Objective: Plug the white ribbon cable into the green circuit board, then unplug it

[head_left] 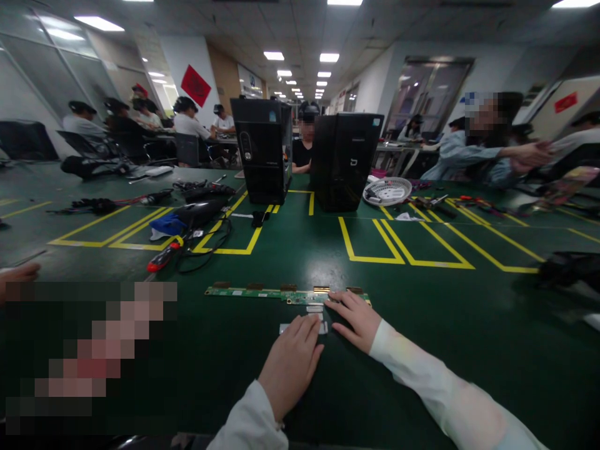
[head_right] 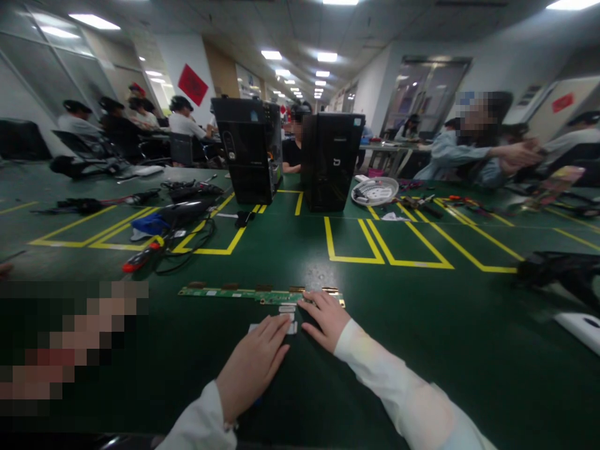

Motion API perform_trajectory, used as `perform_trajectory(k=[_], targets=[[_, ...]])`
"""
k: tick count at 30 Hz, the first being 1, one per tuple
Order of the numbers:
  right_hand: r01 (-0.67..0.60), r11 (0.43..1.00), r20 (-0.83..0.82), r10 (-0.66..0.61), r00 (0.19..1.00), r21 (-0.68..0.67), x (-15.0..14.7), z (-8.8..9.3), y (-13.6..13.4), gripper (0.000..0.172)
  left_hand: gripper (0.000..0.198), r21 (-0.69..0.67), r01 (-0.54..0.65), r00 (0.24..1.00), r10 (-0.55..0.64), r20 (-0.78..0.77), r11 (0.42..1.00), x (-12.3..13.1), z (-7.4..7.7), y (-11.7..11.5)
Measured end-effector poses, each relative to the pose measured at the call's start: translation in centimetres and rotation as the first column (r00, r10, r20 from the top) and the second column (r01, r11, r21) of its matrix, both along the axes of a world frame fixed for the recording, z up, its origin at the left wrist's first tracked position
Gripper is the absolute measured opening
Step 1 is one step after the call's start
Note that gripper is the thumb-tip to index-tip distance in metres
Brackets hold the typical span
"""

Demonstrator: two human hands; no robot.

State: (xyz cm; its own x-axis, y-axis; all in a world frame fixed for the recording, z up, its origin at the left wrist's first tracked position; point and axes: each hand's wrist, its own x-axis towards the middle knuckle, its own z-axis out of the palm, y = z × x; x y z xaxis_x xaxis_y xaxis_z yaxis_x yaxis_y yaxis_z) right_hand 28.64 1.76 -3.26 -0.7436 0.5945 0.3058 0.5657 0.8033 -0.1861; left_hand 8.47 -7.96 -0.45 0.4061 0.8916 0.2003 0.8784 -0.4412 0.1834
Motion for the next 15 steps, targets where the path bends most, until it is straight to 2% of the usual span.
perform_trajectory(k=[15], targets=[[-0.009,1.0,-0.02,0.01,1.0,0.018,0.06,-0.43,0.16,0.044,0.04,0.001,-0.026,1.0,0.026,0.01,1.0,0.13,0.11,0.38]])
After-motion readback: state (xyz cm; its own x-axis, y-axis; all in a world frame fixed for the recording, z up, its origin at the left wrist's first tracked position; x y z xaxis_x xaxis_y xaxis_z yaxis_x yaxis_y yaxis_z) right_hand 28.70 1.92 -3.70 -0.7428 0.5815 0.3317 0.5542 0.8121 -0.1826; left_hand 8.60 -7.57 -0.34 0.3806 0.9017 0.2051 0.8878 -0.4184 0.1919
